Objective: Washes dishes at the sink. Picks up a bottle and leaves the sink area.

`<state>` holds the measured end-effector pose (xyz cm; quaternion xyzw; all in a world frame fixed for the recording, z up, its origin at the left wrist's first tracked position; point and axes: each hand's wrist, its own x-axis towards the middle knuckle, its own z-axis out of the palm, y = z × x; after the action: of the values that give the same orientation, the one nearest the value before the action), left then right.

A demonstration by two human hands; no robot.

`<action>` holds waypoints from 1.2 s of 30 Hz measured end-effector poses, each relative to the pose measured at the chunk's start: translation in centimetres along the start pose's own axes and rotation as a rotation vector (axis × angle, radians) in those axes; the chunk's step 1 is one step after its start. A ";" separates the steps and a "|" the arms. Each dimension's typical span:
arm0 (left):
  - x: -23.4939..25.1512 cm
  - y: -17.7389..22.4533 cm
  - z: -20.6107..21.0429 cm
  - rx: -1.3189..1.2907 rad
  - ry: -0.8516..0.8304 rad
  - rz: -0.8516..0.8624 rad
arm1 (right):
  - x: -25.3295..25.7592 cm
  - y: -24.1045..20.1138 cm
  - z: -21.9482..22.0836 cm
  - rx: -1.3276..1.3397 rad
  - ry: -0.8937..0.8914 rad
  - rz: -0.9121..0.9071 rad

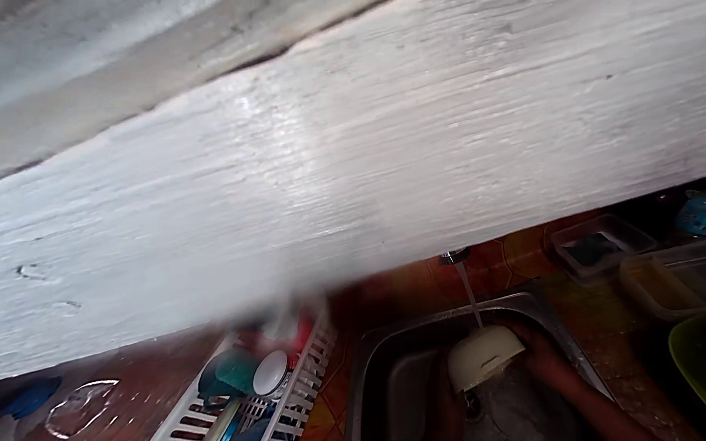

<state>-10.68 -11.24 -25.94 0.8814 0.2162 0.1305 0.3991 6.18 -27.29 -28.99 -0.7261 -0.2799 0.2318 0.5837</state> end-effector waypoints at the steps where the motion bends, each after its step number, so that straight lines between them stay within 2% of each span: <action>1: -0.1 0.1 -0.1 0.031 0.010 0.035 | 0.0 0.1 0.2 0.014 0.014 -0.033; 6: -0.1 0.2 -0.3 0.112 0.085 0.128 | 0.8 0.3 0.6 0.028 0.023 -0.085; 9: 0.3 -0.4 0.1 0.007 0.114 0.083 | 1.3 0.1 0.6 0.038 0.031 -0.076; 13: 1.4 -1.3 1.4 -0.187 -0.007 -0.133 | 1.6 -0.9 0.1 -0.031 0.091 -0.025; 15: 2.0 -1.4 2.1 -0.238 -0.061 -0.179 | 1.7 -0.8 -0.4 -0.059 0.137 -0.018; 20: 4.0 0.1 3.3 -0.270 -0.123 -0.188 | 1.5 -0.7 -2.4 -0.012 0.260 -0.100; 24: 4.8 1.3 3.4 -0.333 -0.122 -0.138 | 1.1 0.2 -3.2 0.217 0.334 -0.095; 28: 4.2 1.0 2.4 -0.400 -0.196 -0.119 | 0.8 0.5 -2.4 0.397 0.332 0.093; 31: 3.1 -0.1 1.2 -0.514 -0.244 -0.165 | 0.8 0.9 -1.2 0.381 0.283 0.238; 36: 1.4 -1.2 0.2 -0.849 -0.156 -0.482 | 0.7 -0.1 0.2 0.423 0.115 0.437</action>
<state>-9.71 -9.95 -26.92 0.5730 0.3111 0.0444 0.7569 6.54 -26.61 -28.94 -0.6436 -0.0292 0.3635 0.6729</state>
